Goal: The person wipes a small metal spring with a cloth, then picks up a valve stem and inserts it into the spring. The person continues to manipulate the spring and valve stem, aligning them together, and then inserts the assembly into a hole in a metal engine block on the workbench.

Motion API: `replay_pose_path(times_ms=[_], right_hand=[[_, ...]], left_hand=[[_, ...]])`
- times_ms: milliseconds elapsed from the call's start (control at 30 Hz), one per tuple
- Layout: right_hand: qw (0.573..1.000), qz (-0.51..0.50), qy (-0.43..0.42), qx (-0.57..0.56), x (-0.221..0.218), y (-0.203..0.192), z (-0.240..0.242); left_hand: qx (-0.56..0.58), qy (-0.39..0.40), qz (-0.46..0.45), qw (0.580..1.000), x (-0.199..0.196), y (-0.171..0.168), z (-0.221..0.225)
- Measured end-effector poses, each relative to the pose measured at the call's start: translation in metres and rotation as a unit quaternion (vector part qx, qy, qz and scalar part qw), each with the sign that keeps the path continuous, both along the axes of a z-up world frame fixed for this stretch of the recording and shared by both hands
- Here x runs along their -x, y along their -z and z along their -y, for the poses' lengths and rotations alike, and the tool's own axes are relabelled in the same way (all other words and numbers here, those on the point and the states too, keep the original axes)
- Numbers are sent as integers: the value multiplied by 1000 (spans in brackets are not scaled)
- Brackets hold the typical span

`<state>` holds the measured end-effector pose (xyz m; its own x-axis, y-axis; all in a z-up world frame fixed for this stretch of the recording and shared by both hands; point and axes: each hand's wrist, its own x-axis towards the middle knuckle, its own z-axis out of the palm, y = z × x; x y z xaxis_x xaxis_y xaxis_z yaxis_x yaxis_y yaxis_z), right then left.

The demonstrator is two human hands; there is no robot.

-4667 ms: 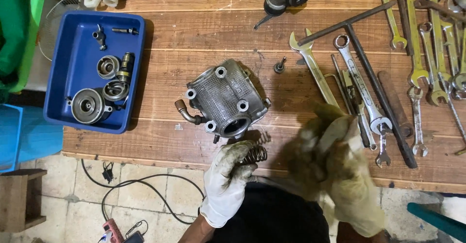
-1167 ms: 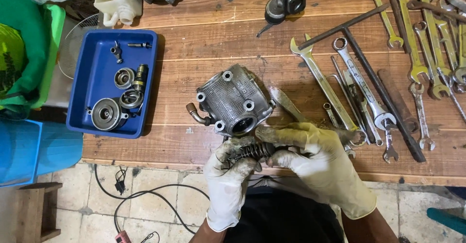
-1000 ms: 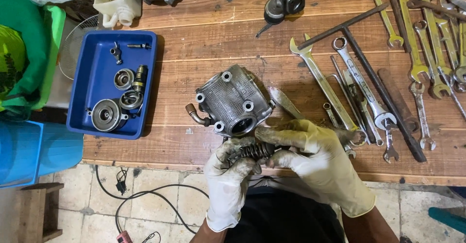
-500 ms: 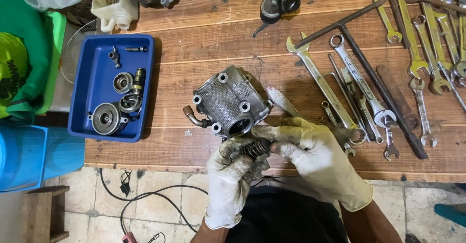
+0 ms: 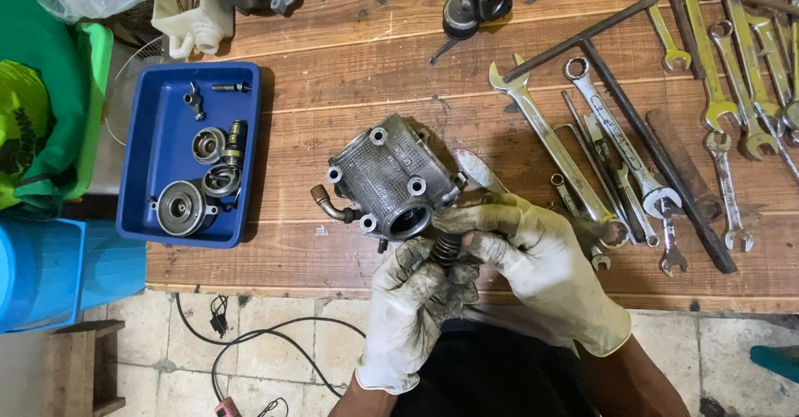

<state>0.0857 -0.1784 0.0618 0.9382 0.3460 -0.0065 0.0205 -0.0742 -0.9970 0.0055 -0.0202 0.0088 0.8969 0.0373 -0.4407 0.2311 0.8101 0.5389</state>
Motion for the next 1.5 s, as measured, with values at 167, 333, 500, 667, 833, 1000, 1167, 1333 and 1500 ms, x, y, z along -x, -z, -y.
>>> replay_pose_path(times_ms=[167, 333, 500, 667, 833, 1000, 1167, 1333, 1500], right_hand=[[997, 39, -65, 8, -5, -3, 1], [995, -93, -25, 4, -3, 1, 1], [999, -49, 0, 11, -4, 7, 2], [999, -48, -4, 26, -6, 8, 4], [997, -77, 3, -26, -6, 15, 6], [997, -72, -11, -24, -7, 14, 7], [996, -64, -14, -61, -5, 17, 9], [991, -94, -10, -96, -2, 16, 8], [994, -47, -27, -91, -2, 13, 10]], left_hand=[[-2, -12, 36, 999, -3, -6, 4], [-50, -39, 25, 998, -3, 0, 8], [-98, -46, 53, 993, 1, 16, 7], [-122, -65, 44, 989, 0, 16, 10], [-180, -61, 57, 980, -4, 10, 11], [-162, -72, 73, 981, -1, 12, 13], [-198, -101, 96, 970, 0, 12, 14], [-231, -92, 116, 962, 0, 2, 15], [-273, -115, 145, 944, 4, 10, 15]])
